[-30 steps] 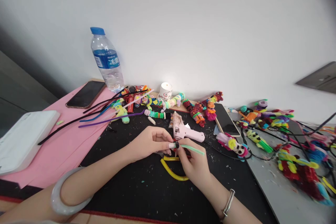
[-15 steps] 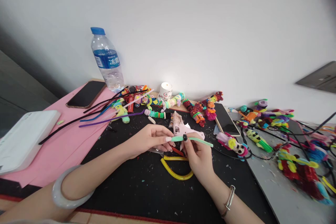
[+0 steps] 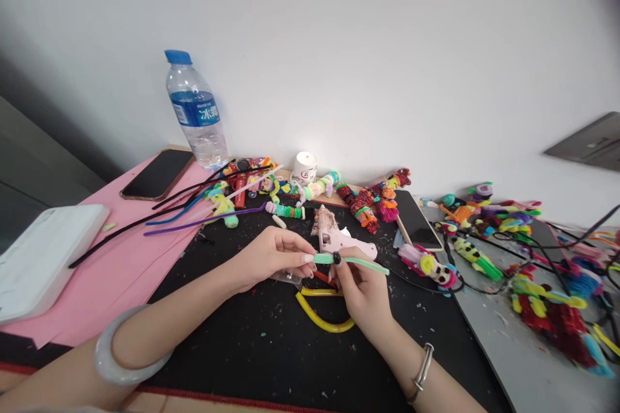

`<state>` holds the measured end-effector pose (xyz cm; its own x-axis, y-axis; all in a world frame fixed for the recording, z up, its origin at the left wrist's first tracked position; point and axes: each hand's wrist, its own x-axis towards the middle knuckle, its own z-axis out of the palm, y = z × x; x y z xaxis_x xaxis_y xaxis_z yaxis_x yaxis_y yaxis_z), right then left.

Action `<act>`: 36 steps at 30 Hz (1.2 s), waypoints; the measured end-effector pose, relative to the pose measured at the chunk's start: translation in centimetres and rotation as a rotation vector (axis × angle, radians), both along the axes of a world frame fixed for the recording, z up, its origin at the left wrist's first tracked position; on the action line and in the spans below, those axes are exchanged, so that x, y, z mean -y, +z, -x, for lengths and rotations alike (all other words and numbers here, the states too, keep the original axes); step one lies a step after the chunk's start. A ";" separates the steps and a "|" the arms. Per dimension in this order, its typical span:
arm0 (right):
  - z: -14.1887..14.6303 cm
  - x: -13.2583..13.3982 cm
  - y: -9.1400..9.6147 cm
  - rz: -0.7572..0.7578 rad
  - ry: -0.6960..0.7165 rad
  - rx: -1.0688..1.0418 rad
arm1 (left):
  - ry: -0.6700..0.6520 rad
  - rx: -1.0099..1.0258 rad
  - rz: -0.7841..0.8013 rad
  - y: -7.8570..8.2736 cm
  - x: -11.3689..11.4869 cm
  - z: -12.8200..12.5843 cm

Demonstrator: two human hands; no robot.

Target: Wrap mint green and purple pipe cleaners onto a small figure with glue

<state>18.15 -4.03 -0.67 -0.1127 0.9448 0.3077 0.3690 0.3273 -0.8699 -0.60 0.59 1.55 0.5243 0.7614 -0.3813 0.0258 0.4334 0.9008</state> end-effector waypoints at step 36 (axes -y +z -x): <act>-0.4 -0.2 0.9 0.014 -0.030 -0.056 | 0.065 0.097 -0.193 -1.0 -0.6 0.1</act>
<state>18.53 -3.84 0.20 -0.0675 0.9517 0.2994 0.3289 0.3046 -0.8939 -0.69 1.16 0.53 0.4985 0.8489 -0.1755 -0.0873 0.2505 0.9642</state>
